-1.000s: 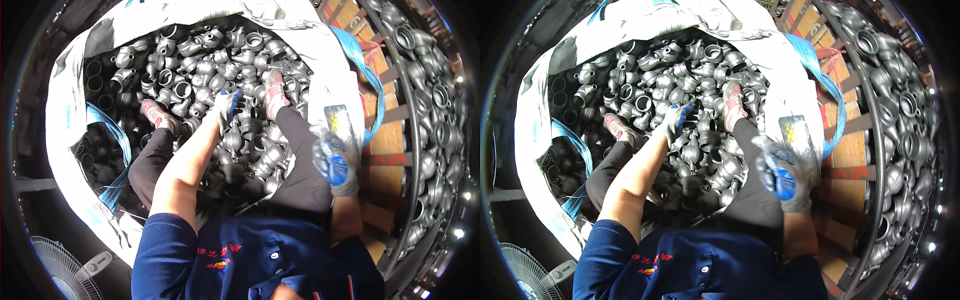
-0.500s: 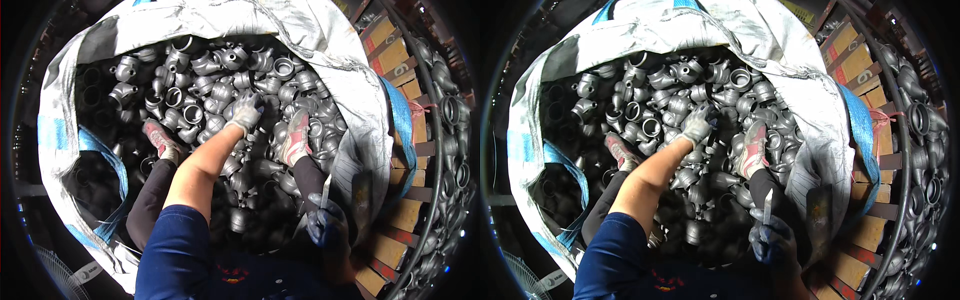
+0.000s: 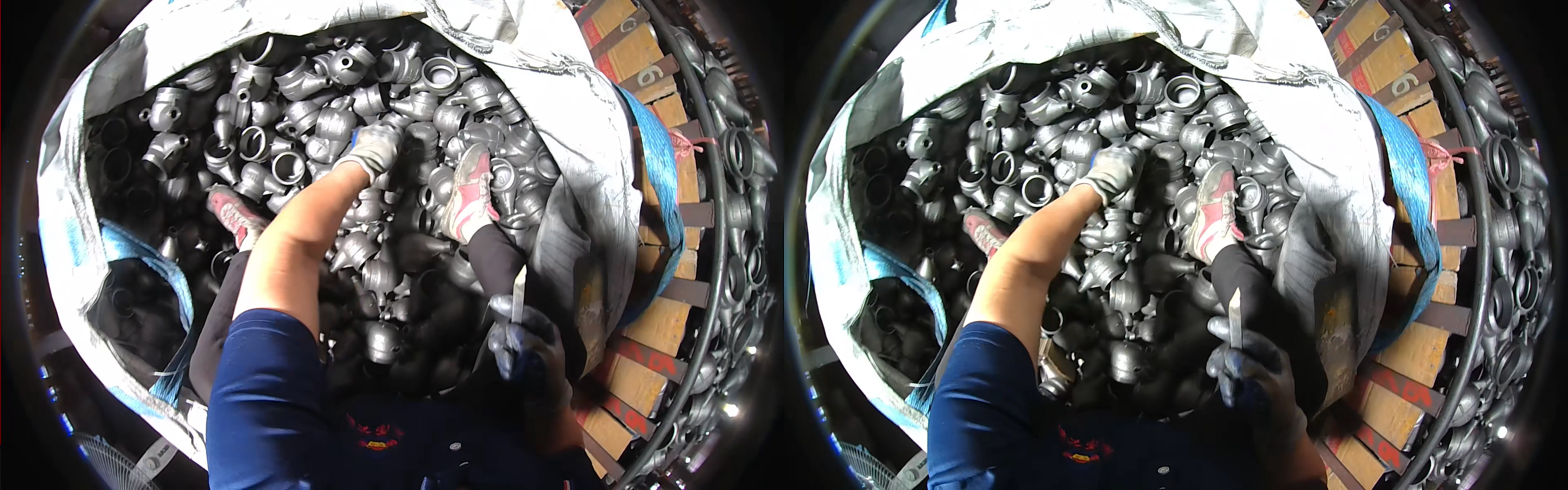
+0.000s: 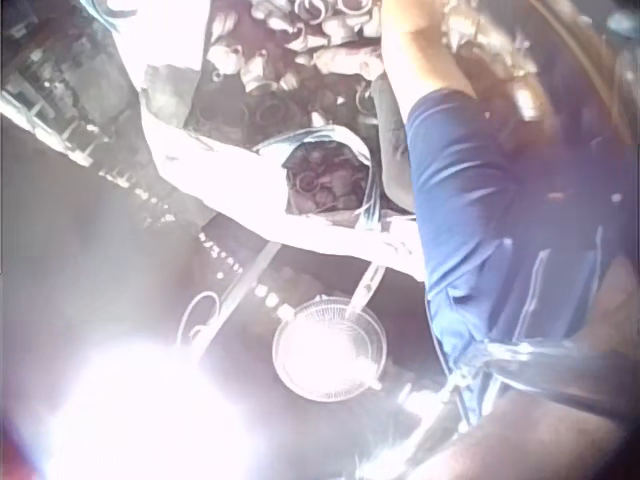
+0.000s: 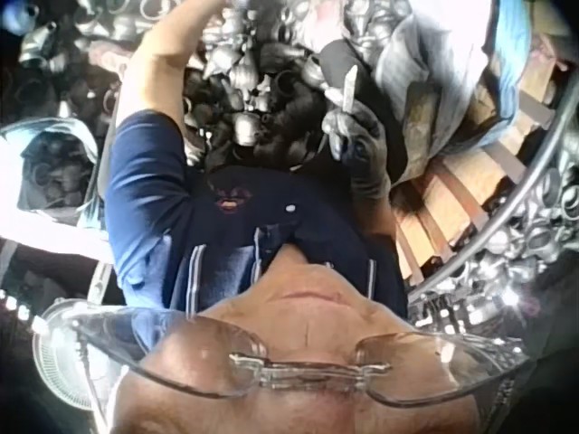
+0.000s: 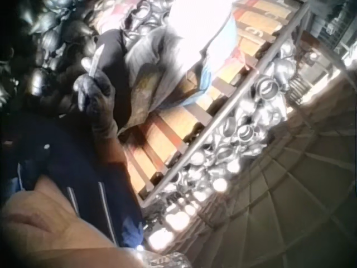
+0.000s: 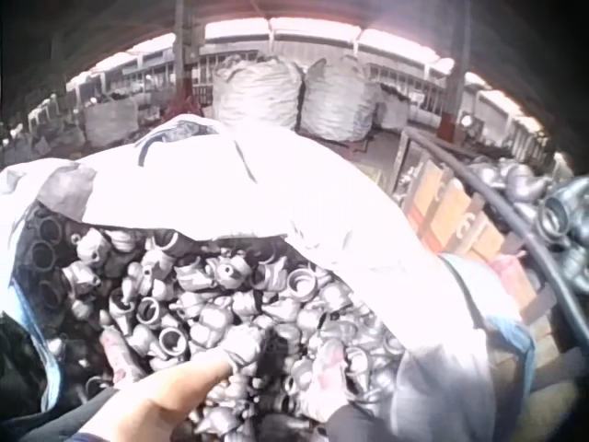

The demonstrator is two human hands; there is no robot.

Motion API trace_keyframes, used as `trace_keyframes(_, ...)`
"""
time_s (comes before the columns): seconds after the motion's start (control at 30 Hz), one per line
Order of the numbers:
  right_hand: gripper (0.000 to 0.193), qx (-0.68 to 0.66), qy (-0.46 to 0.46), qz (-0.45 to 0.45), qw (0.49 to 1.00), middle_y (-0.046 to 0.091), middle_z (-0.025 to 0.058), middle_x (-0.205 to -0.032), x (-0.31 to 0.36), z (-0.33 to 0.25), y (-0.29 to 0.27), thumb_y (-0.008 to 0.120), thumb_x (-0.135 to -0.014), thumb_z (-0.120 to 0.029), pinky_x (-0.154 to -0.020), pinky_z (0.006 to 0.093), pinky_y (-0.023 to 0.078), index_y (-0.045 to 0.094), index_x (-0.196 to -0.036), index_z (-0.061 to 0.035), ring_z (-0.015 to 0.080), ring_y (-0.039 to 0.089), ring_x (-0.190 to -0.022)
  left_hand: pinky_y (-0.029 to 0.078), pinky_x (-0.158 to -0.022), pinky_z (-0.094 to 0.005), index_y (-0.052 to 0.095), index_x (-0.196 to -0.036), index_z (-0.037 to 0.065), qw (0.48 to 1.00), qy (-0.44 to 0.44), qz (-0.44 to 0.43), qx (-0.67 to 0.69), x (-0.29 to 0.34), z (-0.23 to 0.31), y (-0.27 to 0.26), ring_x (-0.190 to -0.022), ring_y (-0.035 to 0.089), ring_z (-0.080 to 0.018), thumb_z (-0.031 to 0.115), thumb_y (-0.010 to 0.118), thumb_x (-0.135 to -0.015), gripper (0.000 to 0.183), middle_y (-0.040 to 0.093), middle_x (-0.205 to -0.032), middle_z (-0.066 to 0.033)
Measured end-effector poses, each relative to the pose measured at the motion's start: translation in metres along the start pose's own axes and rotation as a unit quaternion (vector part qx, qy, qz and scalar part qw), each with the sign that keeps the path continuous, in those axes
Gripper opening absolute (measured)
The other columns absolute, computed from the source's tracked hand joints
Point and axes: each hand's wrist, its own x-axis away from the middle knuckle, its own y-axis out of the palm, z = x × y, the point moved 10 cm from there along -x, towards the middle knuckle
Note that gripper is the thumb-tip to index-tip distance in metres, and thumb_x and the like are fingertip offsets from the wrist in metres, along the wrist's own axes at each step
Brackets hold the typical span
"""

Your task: The person cleans metal casting parts by removing debris from their holes with a small pick tool.

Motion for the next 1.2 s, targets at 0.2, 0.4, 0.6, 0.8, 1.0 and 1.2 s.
trace_keyframes(0.2, 0.043, 0.027, 0.002, -0.027, 0.999, 0.062, 0.005, -0.081, 0.009, 0.003, 0.004, 0.054, -0.088, -0.009, -0.044, 0.0166, 0.036, 0.052, -0.129, 0.0041, 0.0028, 0.047, -0.052, 0.044, -0.063, -0.0325, 0.062, -0.085, 0.009, 0.969, 0.237, 0.076, 0.004, 0.13, 0.021, -0.093, -0.072, 0.056, -0.0198, 0.015, 0.048, -0.094, 0.019, 0.057, -0.076, -0.0054)
trace_keyframes(0.4, 0.044, 0.045, -0.066, -0.077, 0.994, 0.065, 0.0037, -0.089, 0.01, -0.002, 0.021, 0.058, -0.092, -0.013, -0.05, 0.0139, 0.04, 0.049, -0.131, 0.0041, 0.0009, 0.054, -0.061, 0.045, -0.055, -0.0305, 0.065, -0.09, 0.006, 0.919, 0.092, -0.037, 0.38, 0.254, 0.046, -0.165, -0.061, 0.055, -0.014, 0.02, 0.058, -0.089, 0.016, 0.059, -0.067, -0.0043)
trace_keyframes(0.6, 0.046, 0.054, -0.136, -0.169, 0.975, 0.064, 0.0109, -0.108, 0.029, 0.019, 0.053, 0.058, -0.093, -0.014, -0.047, 0.0178, 0.038, 0.048, -0.132, 0.0074, 0.0047, 0.049, -0.059, 0.05, -0.06, -0.0237, 0.066, -0.103, 0.002, 0.895, 0.148, 0.072, 0.415, 0.349, 0.087, -0.177, -0.067, 0.062, -0.0093, 0.015, 0.054, -0.092, 0.021, 0.067, -0.082, -0.0039)
trace_keyframes(0.8, 0.044, -0.029, -0.087, -0.122, 0.988, 0.061, 0.008, -0.102, 0.035, 0.057, 0.06, 0.057, -0.092, -0.007, -0.044, 0.0194, 0.036, 0.045, -0.132, 0.005, 0.0076, 0.047, -0.06, 0.051, -0.068, -0.0363, 0.064, -0.108, 0.001, 0.877, 0.133, 0.22, 0.405, 0.391, 0.101, -0.169, -0.078, 0.065, -0.0251, 0.018, 0.068, -0.079, 0.034, 0.067, -0.086, -0.0098)
trace_keyframes(1.0, 0.039, 0.042, -0.075, -0.129, 0.988, 0.064, 0.0097, -0.098, 0.047, 0.063, 0.062, 0.058, -0.092, -0.009, -0.044, 0.0188, 0.037, 0.05, -0.128, 0.003, 0.0066, 0.047, -0.056, 0.05, -0.068, -0.0345, 0.064, -0.109, 0.002, 0.867, 0.155, 0.273, 0.387, 0.39, 0.1, -0.158, -0.078, 0.064, -0.0226, 0.021, 0.062, -0.085, 0.03, 0.066, -0.092, -0.0114)
trace_keyframes(1.2, 0.04, 0.165, -0.123, -0.107, 0.973, 0.066, 0.0053, -0.097, 0.065, 0.047, 0.074, 0.055, -0.096, -0.014, -0.048, 0.0158, 0.038, 0.051, -0.133, -0.0016, -0.0011, 0.046, -0.057, 0.05, -0.074, -0.0405, 0.061, -0.114, 0.001, 0.848, 0.24, 0.4, 0.251, 0.417, 0.103, -0.174, -0.085, 0.065, -0.0334, 0.028, 0.072, -0.066, 0.056, 0.066, -0.094, -0.016)
